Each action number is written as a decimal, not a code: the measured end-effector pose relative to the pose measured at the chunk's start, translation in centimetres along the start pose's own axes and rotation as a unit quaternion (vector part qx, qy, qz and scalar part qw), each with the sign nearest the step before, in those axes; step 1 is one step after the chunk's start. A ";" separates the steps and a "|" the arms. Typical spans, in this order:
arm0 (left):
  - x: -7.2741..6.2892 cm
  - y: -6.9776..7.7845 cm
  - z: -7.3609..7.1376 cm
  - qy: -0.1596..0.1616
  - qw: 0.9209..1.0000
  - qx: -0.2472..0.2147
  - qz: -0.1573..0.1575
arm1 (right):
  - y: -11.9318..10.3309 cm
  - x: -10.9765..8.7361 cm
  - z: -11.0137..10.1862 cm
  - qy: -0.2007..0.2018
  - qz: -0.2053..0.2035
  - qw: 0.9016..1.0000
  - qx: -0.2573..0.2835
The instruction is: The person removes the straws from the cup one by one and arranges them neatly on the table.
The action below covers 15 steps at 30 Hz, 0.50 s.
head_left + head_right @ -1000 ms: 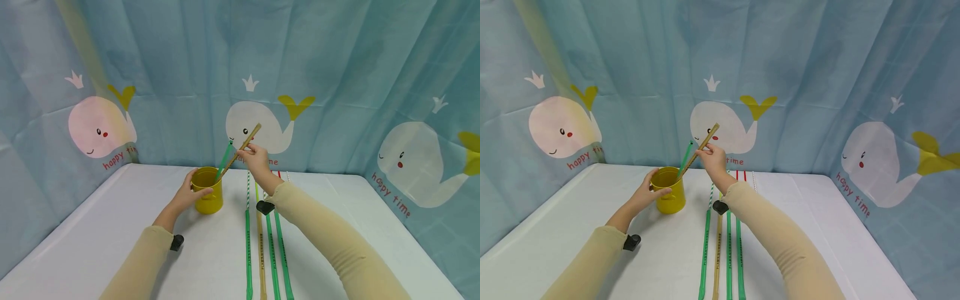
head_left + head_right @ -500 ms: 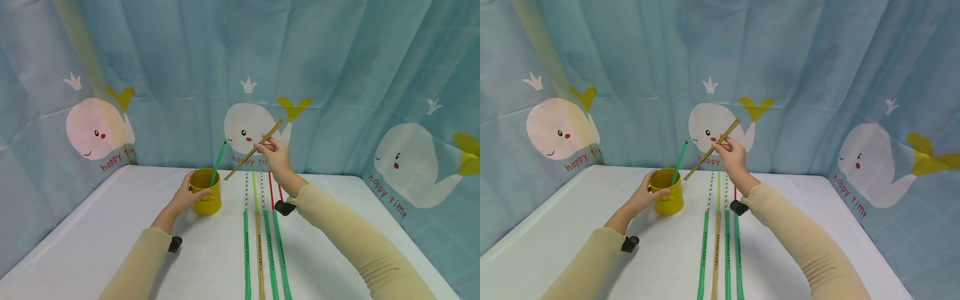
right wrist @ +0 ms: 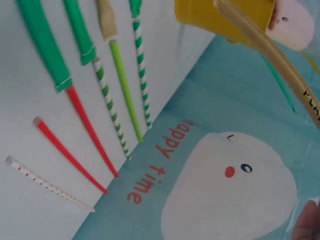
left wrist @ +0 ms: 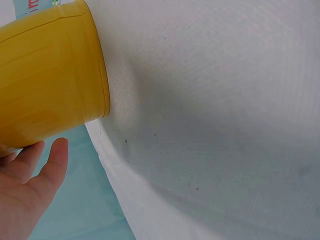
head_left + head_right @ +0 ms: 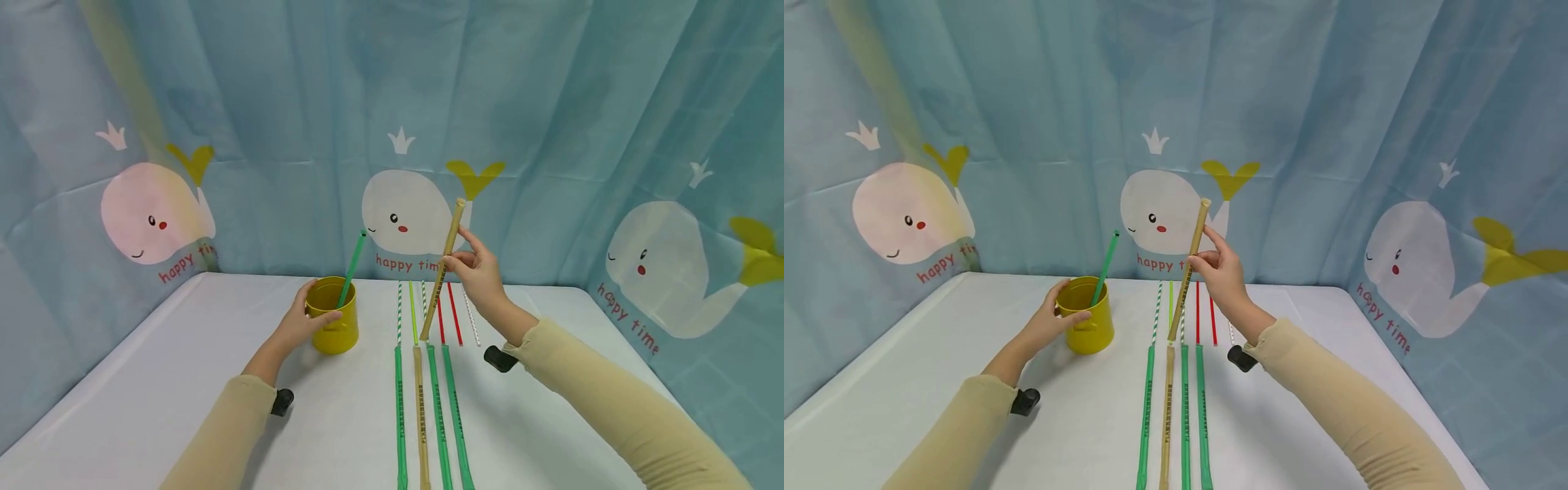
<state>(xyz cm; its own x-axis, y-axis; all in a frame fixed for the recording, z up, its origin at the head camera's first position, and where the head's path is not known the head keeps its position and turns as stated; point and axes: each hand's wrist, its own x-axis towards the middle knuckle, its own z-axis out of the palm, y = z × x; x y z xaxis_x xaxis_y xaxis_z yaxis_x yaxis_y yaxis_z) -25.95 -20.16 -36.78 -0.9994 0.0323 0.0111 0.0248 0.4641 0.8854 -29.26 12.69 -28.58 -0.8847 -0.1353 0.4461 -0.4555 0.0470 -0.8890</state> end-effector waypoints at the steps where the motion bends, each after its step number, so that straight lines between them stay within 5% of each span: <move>1: 0.0 0.0 0.0 0.000 1.000 0.001 -0.002 | 0.1 -0.2 -0.2 -0.002 -0.001 1.000 0.001; 15: -0.2 0.1 -0.1 -0.001 1.000 0.003 -0.002 | 1.5 -2.4 -3.6 -0.040 -0.002 0.997 -0.059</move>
<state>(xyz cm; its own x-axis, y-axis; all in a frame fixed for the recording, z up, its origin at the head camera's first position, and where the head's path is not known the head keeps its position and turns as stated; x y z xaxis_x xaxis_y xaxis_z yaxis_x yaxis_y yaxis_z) -25.75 -20.19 -36.64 -0.9995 0.0322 0.0059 0.0203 0.4691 0.8829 -28.19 16.66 -30.64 -0.8747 -0.2135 0.4350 -0.4708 0.1615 -0.8673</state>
